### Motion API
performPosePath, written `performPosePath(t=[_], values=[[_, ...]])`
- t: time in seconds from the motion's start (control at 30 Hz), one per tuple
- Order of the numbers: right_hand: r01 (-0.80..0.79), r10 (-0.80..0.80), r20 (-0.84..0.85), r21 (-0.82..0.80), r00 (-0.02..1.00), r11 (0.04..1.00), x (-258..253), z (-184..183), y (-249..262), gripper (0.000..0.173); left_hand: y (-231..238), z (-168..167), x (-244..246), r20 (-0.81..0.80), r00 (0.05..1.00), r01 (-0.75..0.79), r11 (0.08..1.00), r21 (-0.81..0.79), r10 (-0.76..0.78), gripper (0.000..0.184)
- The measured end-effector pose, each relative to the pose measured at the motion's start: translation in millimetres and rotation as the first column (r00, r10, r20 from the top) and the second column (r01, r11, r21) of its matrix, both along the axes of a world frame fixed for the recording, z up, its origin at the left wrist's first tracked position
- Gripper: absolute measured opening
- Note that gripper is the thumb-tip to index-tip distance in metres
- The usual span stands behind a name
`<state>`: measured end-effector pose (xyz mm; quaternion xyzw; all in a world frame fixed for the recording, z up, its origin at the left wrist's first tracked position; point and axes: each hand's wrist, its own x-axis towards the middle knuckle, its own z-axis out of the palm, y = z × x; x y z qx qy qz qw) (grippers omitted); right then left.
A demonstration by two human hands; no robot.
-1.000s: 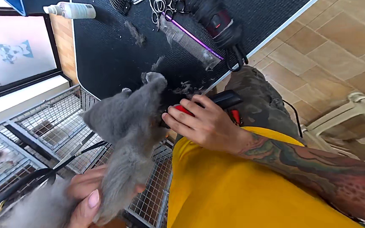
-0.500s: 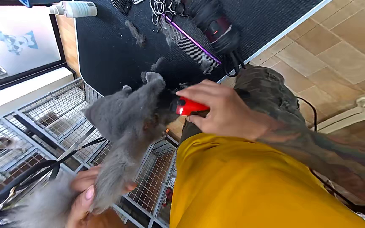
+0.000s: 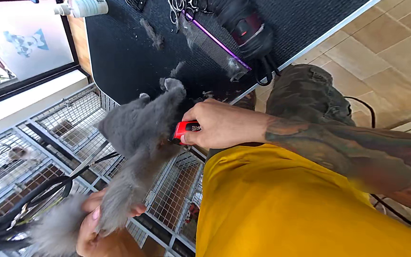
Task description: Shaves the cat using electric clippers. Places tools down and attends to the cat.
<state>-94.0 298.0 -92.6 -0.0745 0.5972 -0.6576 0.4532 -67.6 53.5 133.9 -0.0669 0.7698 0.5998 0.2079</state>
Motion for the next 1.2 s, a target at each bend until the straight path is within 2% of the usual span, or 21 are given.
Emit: performPosePath(t=[0.27, 0.37, 0.47, 0.57, 0.8, 0.97, 1.13, 1.2], values=[[0.024, -0.025, -0.022, -0.022, 0.999, 0.999, -7, -10, -7, 0.022, 2, 2, -7, 0.034, 0.999, 0.014, 0.999, 0.033, -0.016, 0.025], [0.015, -0.013, 0.021, -0.08, 1.0, 0.997, -9, -17, -9, 0.024, 1, 2, -8, 0.035, 0.999, 0.027, 0.999, 0.041, -0.029, 0.025], [0.078, -0.067, 0.079, -0.133, 0.995, 0.988, -6, -23, -9, 0.021, 0, 4, -10, 0.039, 0.999, 0.029, 0.999, 0.025, -0.03, 0.026], [0.062, -0.055, 0.06, -0.128, 0.997, 0.99, -4, -24, -9, 0.021, 0, 5, -12, 0.034, 0.999, 0.015, 1.0, 0.018, -0.016, 0.026], [0.1, -0.077, 0.13, -0.18, 0.988, 0.978, -5, -30, -14, 0.021, -4, 6, -15, 0.04, 0.999, 0.025, 0.999, 0.027, -0.026, 0.026], [0.027, -0.003, 0.136, -0.175, 0.991, 0.984, -13, -34, -11, 0.02, -5, 6, -18, 0.061, 0.998, 0.013, 0.999, 0.039, -0.016, 0.027], [0.163, -0.056, 0.342, -0.292, 0.938, 0.942, -10, -55, -6, 0.021, -6, 6, -18, 0.04, 0.999, -0.007, 0.998, 0.06, 0.005, 0.026], [0.146, -0.026, 0.348, -0.325, 0.937, 0.934, -13, -63, 1, 0.02, -5, 5, -18, 0.04, 0.999, -0.011, 0.999, 0.048, 0.009, 0.027]])
